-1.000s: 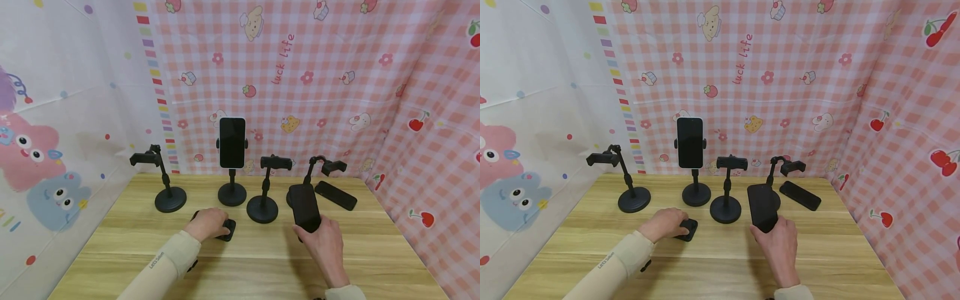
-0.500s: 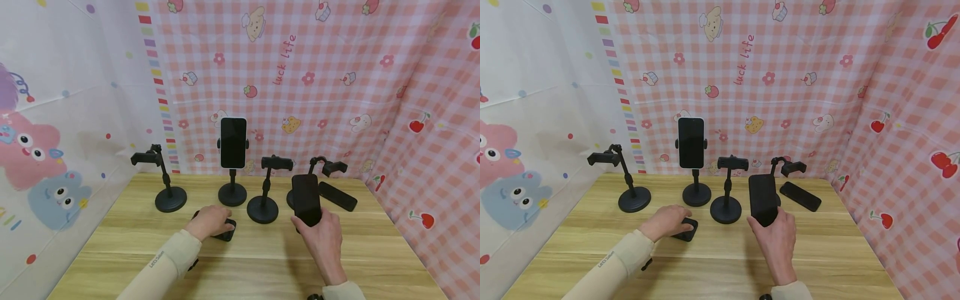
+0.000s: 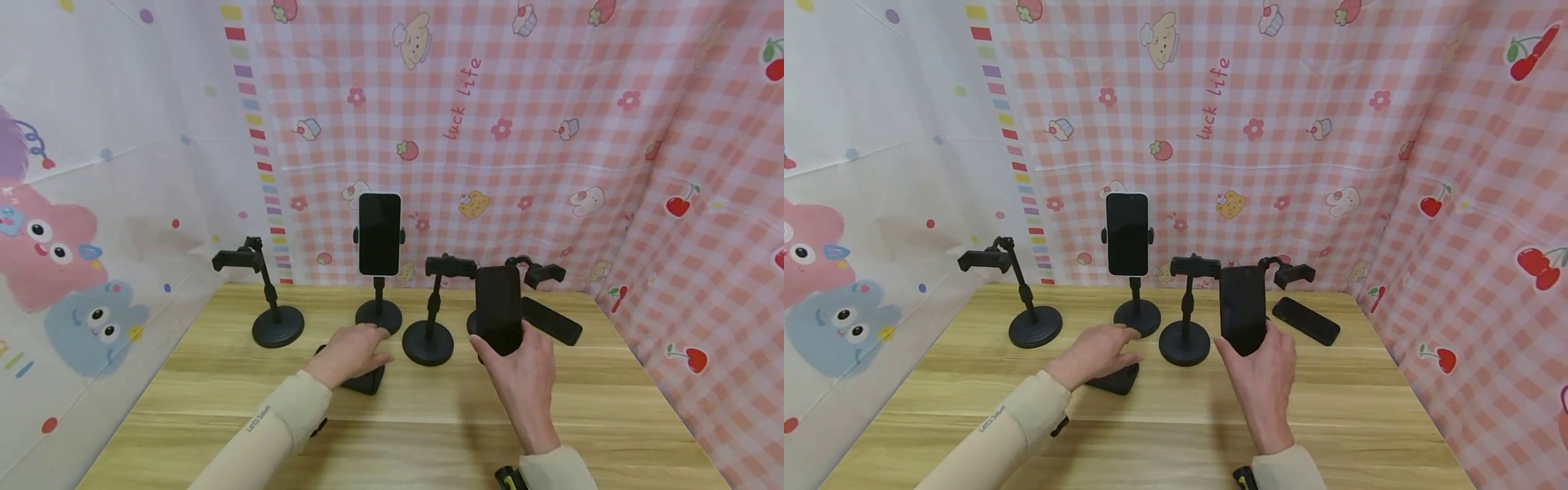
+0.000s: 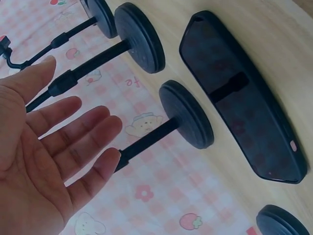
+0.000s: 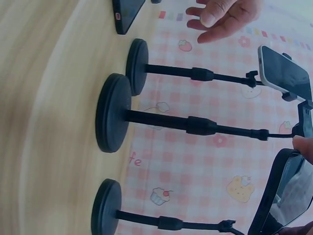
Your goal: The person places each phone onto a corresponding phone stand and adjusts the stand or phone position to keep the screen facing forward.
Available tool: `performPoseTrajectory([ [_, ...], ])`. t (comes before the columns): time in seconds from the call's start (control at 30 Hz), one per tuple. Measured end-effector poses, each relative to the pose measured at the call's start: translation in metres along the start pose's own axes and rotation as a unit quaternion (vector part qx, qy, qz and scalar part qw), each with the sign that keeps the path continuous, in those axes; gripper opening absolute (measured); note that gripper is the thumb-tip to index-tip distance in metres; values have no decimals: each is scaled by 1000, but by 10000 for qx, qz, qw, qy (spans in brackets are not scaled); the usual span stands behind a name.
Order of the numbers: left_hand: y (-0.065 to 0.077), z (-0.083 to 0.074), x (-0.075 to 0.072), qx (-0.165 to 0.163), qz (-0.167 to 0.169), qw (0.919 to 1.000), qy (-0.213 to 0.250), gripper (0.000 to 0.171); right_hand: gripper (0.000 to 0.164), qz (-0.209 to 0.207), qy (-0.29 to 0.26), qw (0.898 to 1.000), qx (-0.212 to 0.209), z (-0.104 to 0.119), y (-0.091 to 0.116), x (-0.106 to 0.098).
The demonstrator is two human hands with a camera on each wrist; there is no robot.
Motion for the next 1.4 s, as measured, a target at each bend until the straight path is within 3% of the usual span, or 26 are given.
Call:
performPoseTrajectory([
  [0.63,-15,-17,-18,391,-339,9986,83,47,96,-173,-265,9994,-160,30,-5,-11],
  [0.97,-26,-29,-35,535,-590,9967,137,51,92,-444,-580,9960,-517,49,-6,-11],
  [1.2,-33,-36,-51,689,-1215,9899,254,53,93,-616,-610,9934,-754,61,-6,-10],
  [1.4,-37,-44,-66,1007,-2021,9741,129,54,93,-652,-637,9923,-833,69,-5,-8],
])
Point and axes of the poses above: each hand's wrist, its own y-axis away from the middle knuckle, its own x-axis out of the palm, z = x × y, the point moved 4 cm from there along -y, towards the middle knuckle, and after that the axes turned 14 degrees about y, right-handed, at the moved point
